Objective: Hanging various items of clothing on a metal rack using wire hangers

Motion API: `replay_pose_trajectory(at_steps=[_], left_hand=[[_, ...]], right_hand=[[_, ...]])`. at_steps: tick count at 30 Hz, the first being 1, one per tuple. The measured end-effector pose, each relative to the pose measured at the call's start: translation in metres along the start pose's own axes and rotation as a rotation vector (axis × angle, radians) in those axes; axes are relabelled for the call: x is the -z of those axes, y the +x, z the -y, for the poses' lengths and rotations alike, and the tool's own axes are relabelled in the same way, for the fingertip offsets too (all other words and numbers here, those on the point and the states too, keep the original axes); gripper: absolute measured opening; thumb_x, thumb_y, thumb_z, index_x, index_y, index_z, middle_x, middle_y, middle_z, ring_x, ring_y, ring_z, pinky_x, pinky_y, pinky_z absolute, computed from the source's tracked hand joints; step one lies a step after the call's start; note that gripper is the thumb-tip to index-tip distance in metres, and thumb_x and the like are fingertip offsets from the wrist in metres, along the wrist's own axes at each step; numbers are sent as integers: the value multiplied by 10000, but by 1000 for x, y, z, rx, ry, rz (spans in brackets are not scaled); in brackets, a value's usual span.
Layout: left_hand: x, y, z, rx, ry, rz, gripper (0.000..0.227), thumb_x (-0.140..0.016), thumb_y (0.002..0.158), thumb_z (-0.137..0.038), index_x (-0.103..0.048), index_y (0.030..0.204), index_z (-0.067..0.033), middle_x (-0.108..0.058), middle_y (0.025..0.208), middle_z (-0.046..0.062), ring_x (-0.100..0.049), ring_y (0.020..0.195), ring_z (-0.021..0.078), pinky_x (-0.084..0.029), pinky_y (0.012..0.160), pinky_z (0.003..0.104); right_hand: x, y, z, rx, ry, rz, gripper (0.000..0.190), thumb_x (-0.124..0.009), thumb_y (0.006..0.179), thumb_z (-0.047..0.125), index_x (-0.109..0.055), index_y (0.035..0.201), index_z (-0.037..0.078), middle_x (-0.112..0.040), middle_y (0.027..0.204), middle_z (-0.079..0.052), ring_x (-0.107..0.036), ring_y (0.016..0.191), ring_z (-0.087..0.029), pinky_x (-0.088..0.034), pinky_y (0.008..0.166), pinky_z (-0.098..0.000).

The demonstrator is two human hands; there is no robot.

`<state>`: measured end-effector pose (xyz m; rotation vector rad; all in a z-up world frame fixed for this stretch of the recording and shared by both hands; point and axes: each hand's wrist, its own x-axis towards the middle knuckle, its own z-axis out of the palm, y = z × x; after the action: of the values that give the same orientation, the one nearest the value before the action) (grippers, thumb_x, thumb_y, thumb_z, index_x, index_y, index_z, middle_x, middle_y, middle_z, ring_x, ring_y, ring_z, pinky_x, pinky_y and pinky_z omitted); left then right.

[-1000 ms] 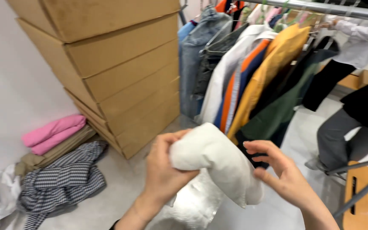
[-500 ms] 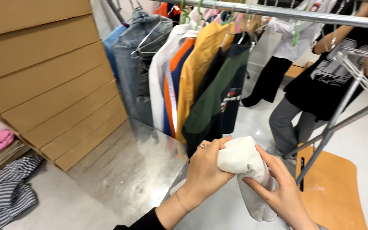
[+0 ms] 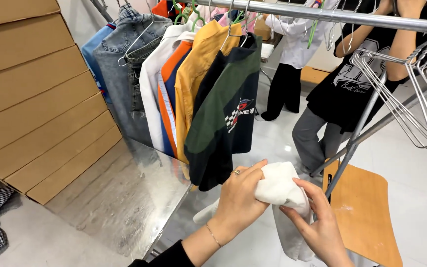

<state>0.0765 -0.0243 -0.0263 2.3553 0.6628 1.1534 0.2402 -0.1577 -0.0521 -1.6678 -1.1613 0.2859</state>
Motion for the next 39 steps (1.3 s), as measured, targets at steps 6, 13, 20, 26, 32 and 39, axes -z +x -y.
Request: replay_pose_trajectory(at_steps=[6, 13, 20, 26, 32, 39], left_hand=[[-4, -5, -9, 16, 5, -6, 232, -710, 696, -125, -577, 883, -91, -717, 1399, 70, -646, 986, 373, -534, 762, 447], [1, -16, -20, 26, 12, -8, 222, -694, 694, -102, -553, 866, -94, -718, 1398, 78, -641, 1009, 386, -536, 765, 456], [1, -19, -23, -3, 41, -24, 218, -659, 663, -2, -509, 796, -87, -692, 1436, 91, -681, 1063, 371, -534, 642, 446], [-4, -19, -22, -140, 115, -90, 231, -612, 732, 104, -465, 761, -72, -653, 1476, 131, -649, 1328, 371, -564, 654, 413], [-5, -18, -8, -285, 354, -295, 190, -679, 712, 10, -605, 791, -146, -619, 1090, 28, -631, 961, 270, -516, 623, 338], [-18, -50, 35, 287, -154, -153, 274, -747, 956, -216, -494, 1045, -164, -756, 883, 161, -761, 876, 426, -590, 697, 459]], right_hand=[[5, -5, -4, -60, 137, -7, 603, -844, 769, 61, -574, 1300, 155, -672, 1314, -45, -678, 1214, -177, -543, 967, -301], [13, -11, 15, -168, 171, 27, 467, -856, 757, 73, -549, 1105, 127, -717, 1395, -50, -692, 1251, -171, -537, 978, -312], [17, -14, -1, -110, 50, 35, 193, -877, 775, 157, -712, 868, 117, -713, 1318, -22, -702, 1151, -146, -504, 907, -304], [25, -10, -5, 117, -170, -56, 28, -762, 834, 143, -764, 861, 143, -708, 1274, -10, -663, 1213, -172, -498, 950, -336], [49, 13, -13, 241, -391, -164, 162, -665, 863, 32, -673, 986, 138, -778, 1054, -56, -731, 1051, -307, -526, 906, -411], [52, 67, 1, 514, -498, -183, 207, -775, 920, 34, -724, 1002, 218, -762, 843, -27, -760, 861, -324, -583, 817, -381]])
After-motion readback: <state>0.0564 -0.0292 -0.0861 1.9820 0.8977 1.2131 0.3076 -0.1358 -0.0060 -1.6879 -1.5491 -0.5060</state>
